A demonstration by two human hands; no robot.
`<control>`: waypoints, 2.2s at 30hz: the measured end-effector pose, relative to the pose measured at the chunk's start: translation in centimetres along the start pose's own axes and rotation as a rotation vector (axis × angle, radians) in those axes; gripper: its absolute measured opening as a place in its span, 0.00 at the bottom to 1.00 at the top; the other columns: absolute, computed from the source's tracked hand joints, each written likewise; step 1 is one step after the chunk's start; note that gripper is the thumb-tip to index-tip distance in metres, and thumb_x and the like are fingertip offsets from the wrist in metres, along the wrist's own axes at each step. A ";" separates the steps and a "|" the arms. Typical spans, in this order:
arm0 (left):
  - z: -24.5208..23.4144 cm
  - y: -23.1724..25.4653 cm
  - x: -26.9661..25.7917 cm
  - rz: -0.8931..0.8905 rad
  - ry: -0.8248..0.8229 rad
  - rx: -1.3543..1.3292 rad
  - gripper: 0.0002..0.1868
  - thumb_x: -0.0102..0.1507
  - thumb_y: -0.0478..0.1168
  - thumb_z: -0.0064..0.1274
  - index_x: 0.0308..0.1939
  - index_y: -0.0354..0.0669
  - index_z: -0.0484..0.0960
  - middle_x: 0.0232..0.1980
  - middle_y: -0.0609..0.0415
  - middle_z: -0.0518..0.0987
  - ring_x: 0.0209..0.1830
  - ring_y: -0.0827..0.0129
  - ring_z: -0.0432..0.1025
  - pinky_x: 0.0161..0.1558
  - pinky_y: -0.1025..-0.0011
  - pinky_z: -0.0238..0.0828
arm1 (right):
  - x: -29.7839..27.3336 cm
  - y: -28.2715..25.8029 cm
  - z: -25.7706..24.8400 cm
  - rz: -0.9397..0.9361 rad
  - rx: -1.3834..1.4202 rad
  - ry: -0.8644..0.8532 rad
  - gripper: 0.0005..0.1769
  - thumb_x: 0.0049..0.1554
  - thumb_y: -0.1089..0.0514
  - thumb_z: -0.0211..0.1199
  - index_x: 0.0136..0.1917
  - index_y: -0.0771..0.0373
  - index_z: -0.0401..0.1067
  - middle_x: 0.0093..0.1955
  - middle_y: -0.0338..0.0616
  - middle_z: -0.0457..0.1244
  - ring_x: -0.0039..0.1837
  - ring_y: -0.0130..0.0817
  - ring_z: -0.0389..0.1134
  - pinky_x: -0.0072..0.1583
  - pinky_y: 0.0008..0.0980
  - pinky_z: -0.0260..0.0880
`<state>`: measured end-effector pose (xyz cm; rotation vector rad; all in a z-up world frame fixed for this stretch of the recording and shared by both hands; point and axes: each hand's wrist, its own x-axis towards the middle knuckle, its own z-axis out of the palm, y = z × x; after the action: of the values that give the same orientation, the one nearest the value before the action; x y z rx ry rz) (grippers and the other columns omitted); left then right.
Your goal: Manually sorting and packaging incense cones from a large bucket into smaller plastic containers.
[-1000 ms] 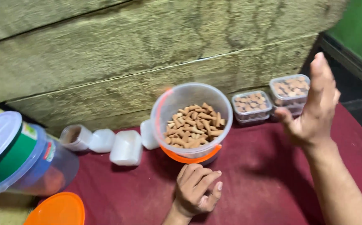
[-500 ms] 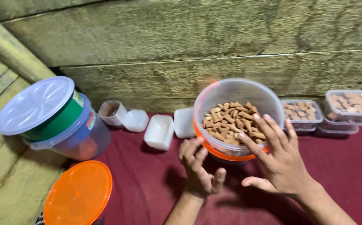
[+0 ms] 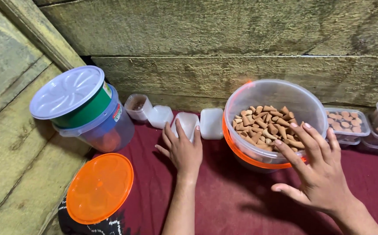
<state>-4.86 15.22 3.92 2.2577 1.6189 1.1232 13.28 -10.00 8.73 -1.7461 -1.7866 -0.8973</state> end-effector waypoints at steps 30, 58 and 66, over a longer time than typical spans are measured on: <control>-2.4 0.5 0.4 0.280 0.388 -0.255 0.37 0.69 0.55 0.52 0.72 0.30 0.66 0.67 0.32 0.70 0.62 0.38 0.66 0.66 0.46 0.60 | 0.2 0.2 -0.1 -0.009 -0.015 0.009 0.44 0.54 0.27 0.59 0.75 0.51 0.62 0.80 0.60 0.52 0.81 0.60 0.53 0.81 0.64 0.41; -4.7 6.7 -9.6 0.829 0.120 -1.104 0.40 0.80 0.66 0.22 0.72 0.30 0.61 0.64 0.24 0.70 0.64 0.42 0.73 0.62 0.52 0.82 | 2.7 -4.2 -5.0 0.096 0.689 0.129 0.38 0.50 0.51 0.76 0.66 0.72 0.65 0.65 0.61 0.66 0.68 0.52 0.71 0.79 0.65 0.61; -3.2 5.6 -9.7 0.669 0.016 -1.388 0.40 0.77 0.69 0.38 0.77 0.40 0.57 0.71 0.37 0.64 0.69 0.53 0.68 0.64 0.54 0.80 | 1.0 -1.8 -5.2 0.164 0.807 0.135 0.37 0.49 0.51 0.72 0.67 0.68 0.64 0.63 0.62 0.65 0.64 0.50 0.70 0.67 0.44 0.75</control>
<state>-4.03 3.57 4.41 1.6496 -0.1883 1.5979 10.91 -13.09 12.72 -1.2355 -1.5673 -0.1585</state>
